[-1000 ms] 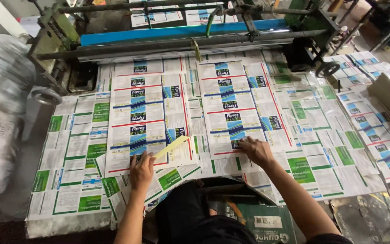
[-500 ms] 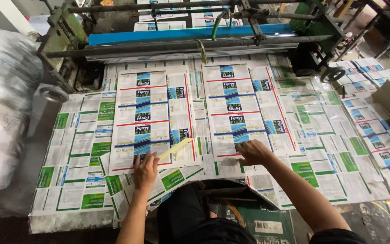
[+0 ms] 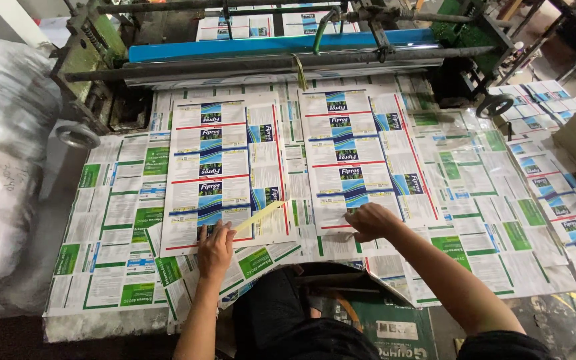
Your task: Picking printed paper sheets from a machine tray and stacking them neatly.
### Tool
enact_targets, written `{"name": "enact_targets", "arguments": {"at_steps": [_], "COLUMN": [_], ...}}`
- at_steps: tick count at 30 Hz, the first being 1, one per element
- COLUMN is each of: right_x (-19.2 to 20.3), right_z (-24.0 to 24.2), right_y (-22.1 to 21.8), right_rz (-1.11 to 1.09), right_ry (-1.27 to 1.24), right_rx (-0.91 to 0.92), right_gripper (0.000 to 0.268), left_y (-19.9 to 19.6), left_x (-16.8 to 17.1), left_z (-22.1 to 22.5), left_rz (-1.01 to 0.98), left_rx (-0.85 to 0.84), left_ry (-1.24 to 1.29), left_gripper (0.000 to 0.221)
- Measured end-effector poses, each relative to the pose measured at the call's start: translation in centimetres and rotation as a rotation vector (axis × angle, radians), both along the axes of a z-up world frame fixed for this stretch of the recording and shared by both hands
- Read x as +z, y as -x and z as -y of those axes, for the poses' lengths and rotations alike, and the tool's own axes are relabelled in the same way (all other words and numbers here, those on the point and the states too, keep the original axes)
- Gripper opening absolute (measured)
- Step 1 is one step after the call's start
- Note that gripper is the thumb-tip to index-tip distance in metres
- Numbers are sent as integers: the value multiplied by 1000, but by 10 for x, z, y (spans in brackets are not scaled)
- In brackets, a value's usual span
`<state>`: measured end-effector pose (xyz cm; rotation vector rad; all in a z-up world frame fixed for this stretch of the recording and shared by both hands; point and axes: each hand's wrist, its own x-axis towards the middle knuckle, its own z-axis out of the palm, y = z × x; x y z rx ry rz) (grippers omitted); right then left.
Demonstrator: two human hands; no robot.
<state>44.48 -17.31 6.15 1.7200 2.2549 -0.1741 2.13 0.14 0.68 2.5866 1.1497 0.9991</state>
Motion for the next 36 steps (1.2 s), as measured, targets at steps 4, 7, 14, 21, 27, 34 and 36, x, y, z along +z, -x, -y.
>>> {"name": "enact_targets", "arguments": {"at_steps": [4,7,14,21,27,34,36], "right_x": [-20,-21,-47,-37,-26,46,25], "right_z": [0,5,27,39,31,51,57], "right_y": [1,9,10,3,-10,32,41], "right_rz": [68,34,-112,-183,-313,-225,-269], "right_ry": [-27,-85,-409,-507,-475,-732,-896], "right_rx": [43,41,-7,-147,-254,-536,-489], "right_gripper": [13,15,18,31,15,24,29], "left_y": [2,0,1,1,2,4,3], "left_x": [-1,-2,-4,-4,-6,-4,-1], "left_z": [1,-1,-1,0,-1,0,1], "left_rz": [5,16,21,13,4,20,24], "left_rx": [-1,-1,3,9,9,4,-3], "left_ry": [14,19,13,-13,-10,39,41], "left_gripper": [31,32,31,31,32,34,33]}}
